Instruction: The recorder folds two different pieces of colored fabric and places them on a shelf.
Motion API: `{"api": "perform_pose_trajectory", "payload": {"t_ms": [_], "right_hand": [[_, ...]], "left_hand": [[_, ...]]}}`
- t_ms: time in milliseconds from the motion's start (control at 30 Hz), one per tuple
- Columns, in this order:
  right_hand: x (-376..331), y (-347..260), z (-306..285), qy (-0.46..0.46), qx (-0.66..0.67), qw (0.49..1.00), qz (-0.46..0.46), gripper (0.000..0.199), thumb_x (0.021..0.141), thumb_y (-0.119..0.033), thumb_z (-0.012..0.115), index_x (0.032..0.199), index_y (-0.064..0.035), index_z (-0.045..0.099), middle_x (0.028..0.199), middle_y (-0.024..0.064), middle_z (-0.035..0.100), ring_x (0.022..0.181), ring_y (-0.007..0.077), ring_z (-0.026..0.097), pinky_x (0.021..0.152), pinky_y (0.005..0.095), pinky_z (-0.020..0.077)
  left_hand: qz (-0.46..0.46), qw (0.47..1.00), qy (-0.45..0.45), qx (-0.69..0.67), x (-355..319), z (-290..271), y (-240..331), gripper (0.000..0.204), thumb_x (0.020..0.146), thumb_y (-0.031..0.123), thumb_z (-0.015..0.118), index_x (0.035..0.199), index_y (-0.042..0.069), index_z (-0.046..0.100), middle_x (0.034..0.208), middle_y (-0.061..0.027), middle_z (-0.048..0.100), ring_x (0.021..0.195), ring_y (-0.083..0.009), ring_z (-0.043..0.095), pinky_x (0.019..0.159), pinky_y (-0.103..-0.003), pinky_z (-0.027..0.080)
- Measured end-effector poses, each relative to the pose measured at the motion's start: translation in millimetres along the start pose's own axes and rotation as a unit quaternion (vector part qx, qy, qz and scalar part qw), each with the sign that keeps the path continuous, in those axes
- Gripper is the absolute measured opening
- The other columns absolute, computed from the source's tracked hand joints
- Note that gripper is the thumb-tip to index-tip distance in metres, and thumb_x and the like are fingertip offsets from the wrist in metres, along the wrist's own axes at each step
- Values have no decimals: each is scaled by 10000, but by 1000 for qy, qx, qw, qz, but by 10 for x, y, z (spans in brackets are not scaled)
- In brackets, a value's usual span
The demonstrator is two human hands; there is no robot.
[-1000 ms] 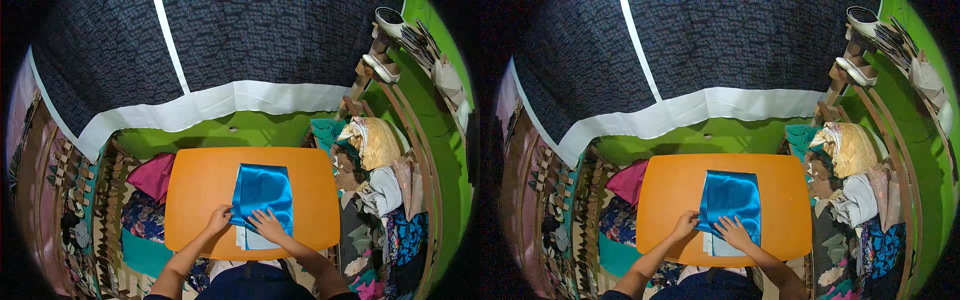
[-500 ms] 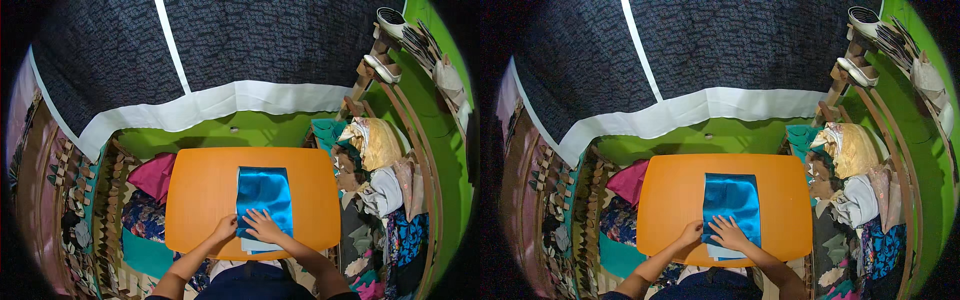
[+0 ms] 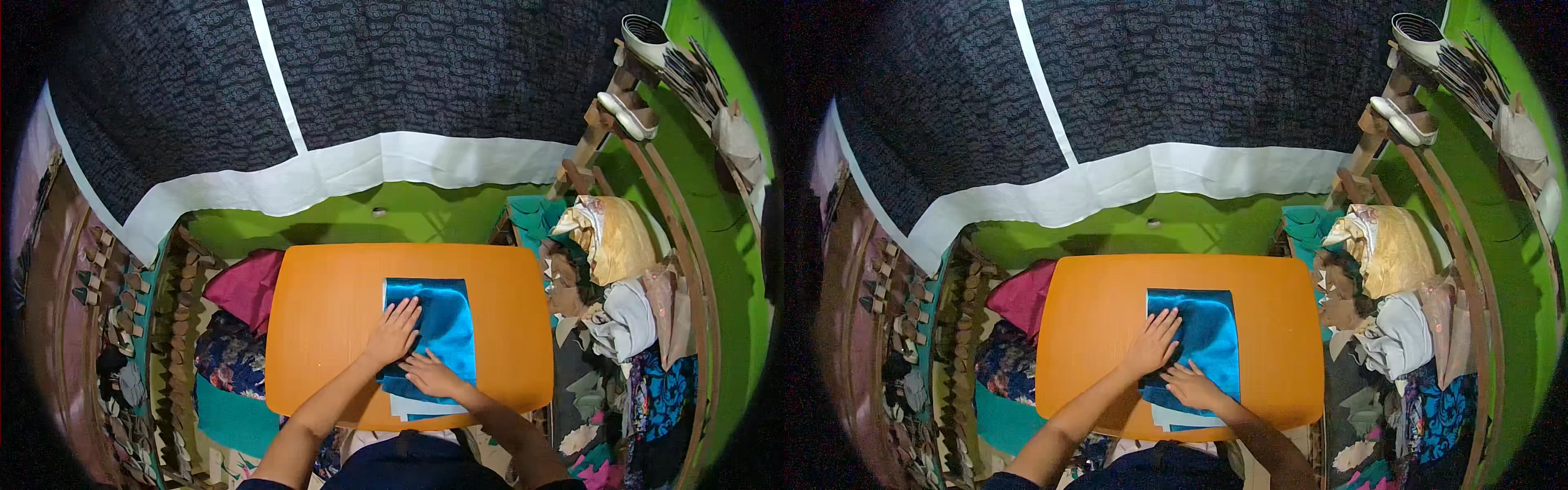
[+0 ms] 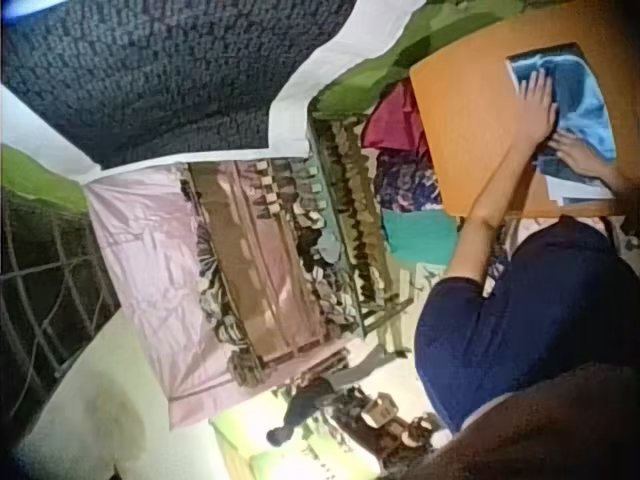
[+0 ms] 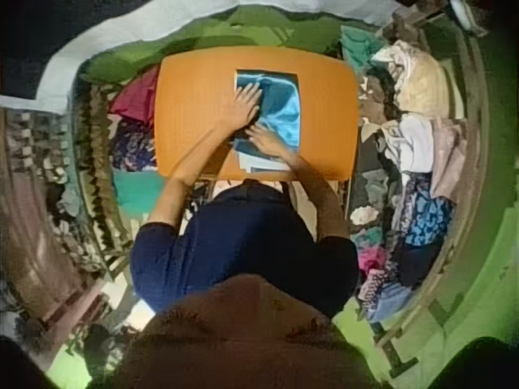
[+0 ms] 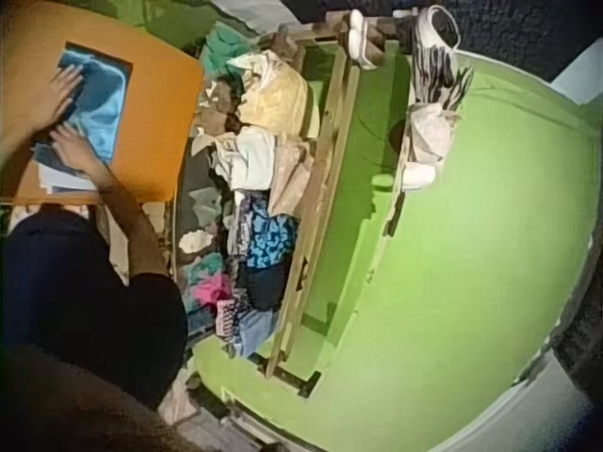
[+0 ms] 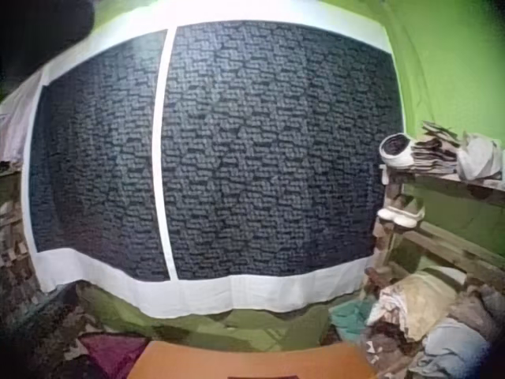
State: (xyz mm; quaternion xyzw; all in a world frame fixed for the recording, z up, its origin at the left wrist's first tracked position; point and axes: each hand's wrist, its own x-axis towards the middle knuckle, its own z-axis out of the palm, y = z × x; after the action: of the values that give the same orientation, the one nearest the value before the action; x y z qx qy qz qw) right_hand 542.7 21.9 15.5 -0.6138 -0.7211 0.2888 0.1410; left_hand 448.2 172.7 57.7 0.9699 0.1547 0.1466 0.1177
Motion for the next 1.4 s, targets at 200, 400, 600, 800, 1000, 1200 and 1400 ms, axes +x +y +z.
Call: {"api": "perform_pose_trajectory", "payload": {"t_ms": [200,400,600,800,1000,1200,1400], "right_hand": [[3,43,-100,20,46,998,-31,368,909,-249,366,1221,-83,468,1322,111,390,1263,239,305,1040,474,184],[132,178,-328,212,-37,976,24,333,869,-219,446,1143,-45,523,1252,125,461,1197,294,382,987,455,280],[478,452,-498,267,-143,942,142,465,848,-267,480,1279,-112,400,1368,121,305,1275,294,256,1005,555,169],[702,610,-551,247,-209,931,170,484,841,-320,484,1289,-156,402,1381,99,294,1264,290,278,998,566,177],[731,661,-485,262,-216,926,165,494,831,-333,496,1286,-162,408,1375,97,310,1250,296,300,991,567,192],[770,655,-500,258,-197,930,171,486,826,-335,500,1274,-164,425,1373,89,316,1246,296,306,982,577,199],[765,655,-507,251,-188,934,169,468,831,-330,491,1261,-153,438,1370,90,319,1254,290,291,982,576,200]], "left_hand": [[-62,996,7,59,178,232,-140,565,849,348,449,1304,30,341,1404,-93,267,1281,-215,268,1042,-406,192],[-75,993,-13,90,123,406,-296,573,847,392,443,1319,85,342,1406,-63,273,1273,-205,283,1041,-428,183],[-72,993,8,89,205,480,-312,559,846,406,443,1292,74,383,1384,-75,310,1244,-225,329,1030,-433,215],[-82,993,13,78,276,540,-415,593,817,420,479,1285,66,389,1376,-96,319,1241,-241,330,1031,-440,211],[-111,993,31,22,308,603,-498,638,800,431,496,1321,97,341,1398,-101,277,1270,-241,289,1044,-439,175],[-136,991,-18,2,306,628,-553,682,792,453,489,1347,112,291,1420,-97,228,1298,-229,237,1048,-467,140],[-143,989,-37,-16,310,626,-563,679,805,455,470,1357,117,266,1427,-93,208,1301,-232,230,1050,-466,135]]}}
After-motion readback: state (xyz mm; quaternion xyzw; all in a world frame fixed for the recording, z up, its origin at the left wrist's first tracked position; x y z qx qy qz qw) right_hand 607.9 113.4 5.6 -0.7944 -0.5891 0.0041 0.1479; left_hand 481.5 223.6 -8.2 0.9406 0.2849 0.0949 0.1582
